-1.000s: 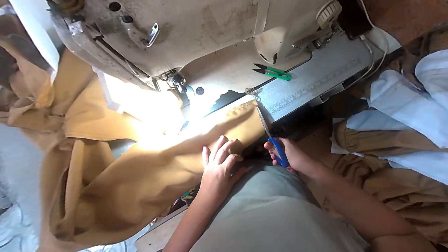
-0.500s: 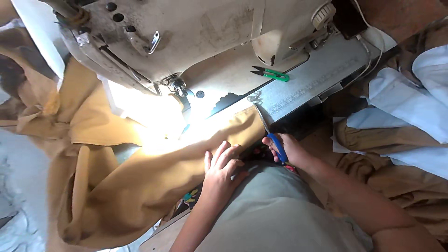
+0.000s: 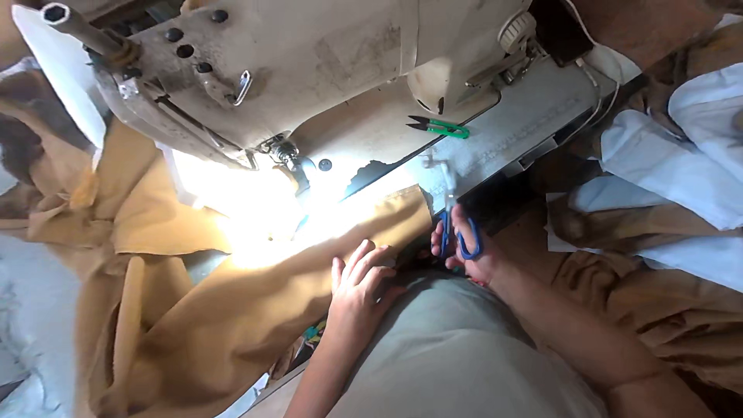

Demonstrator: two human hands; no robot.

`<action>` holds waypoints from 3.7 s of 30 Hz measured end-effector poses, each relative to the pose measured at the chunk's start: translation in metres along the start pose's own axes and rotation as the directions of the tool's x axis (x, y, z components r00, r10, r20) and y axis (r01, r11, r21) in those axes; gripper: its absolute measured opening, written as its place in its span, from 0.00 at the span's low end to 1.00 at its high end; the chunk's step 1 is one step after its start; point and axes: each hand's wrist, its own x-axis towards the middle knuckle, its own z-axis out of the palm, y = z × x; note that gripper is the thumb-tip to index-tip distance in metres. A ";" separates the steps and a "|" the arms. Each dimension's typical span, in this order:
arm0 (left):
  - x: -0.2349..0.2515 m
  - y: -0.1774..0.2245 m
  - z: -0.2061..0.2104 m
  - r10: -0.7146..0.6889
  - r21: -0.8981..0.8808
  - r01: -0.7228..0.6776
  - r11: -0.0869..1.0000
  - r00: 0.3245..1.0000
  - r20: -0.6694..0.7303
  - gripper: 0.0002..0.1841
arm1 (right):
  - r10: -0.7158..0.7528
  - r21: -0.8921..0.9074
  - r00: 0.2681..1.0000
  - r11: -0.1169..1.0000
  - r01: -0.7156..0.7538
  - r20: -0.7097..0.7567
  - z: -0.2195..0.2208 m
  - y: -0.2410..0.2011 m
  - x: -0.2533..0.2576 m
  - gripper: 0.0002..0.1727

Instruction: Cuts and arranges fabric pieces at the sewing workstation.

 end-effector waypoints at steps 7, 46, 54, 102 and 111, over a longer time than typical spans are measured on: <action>0.047 -0.037 -0.017 -0.044 0.044 0.046 0.998 0.998 -0.046 0.22 | -0.380 0.256 0.893 0.862 0.437 -0.242 -0.022 0.018 -0.028 0.29; -0.112 -0.047 -0.094 -0.333 0.307 0.416 0.856 0.898 -0.286 0.13 | -0.439 -0.518 0.300 -0.551 0.654 0.847 0.006 -0.034 0.063 0.23; -0.175 -0.039 -0.198 -0.561 0.044 0.585 0.810 0.795 -0.229 0.13 | -0.369 -0.296 0.266 -0.026 0.955 0.890 0.039 -0.053 0.010 0.21; -0.021 -0.074 -0.265 -0.522 0.246 0.683 0.687 0.700 -0.487 0.18 | -0.269 -0.365 0.250 -0.605 0.708 0.930 0.168 0.034 0.057 0.16; 0.044 -0.054 -0.194 -0.450 0.352 0.584 0.732 0.801 -0.394 0.22 | -0.472 -0.561 0.343 -0.469 0.682 0.812 0.178 -0.011 0.063 0.14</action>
